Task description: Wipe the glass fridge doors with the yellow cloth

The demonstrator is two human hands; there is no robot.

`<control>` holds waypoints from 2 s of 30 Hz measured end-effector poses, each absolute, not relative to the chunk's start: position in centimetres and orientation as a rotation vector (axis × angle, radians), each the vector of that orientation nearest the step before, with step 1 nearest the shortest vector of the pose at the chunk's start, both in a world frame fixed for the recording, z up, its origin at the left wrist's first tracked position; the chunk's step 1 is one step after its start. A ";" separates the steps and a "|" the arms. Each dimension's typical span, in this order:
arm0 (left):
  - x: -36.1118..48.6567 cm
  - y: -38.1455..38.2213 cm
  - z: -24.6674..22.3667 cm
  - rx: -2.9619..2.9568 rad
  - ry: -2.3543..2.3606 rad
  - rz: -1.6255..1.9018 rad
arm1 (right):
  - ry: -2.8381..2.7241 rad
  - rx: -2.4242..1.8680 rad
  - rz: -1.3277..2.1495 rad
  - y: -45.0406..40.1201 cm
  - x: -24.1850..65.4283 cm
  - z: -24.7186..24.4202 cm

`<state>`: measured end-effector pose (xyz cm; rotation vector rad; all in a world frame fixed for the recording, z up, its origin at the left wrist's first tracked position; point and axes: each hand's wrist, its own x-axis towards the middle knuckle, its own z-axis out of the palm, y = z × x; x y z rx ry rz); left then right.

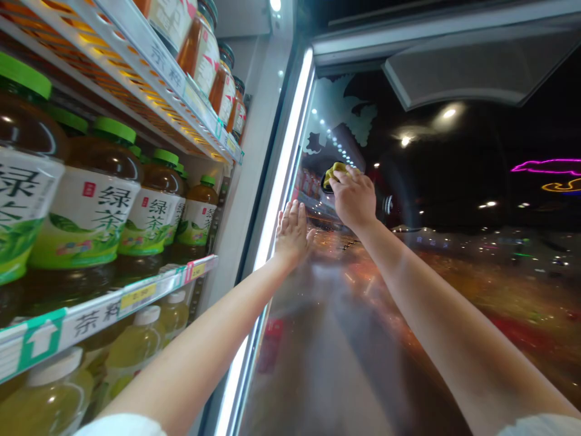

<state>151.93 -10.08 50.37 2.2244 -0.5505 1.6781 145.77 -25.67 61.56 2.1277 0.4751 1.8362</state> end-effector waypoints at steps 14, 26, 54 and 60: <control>150.5 -13.5 51.4 2.125 -0.761 1.710 | 0.223 2.173 1.935 -31.8 142.4 60.4; 149.7 -16.7 51.3 2.056 -0.858 1.706 | 0.089 2.161 1.962 -36.8 139.5 59.1; 146.2 -22.6 51.1 2.041 -1.049 1.661 | -0.202 2.186 1.913 -43.5 134.9 56.6; 146.2 -22.8 50.5 2.023 -1.091 1.702 | -0.228 2.177 2.005 -39.3 138.2 59.4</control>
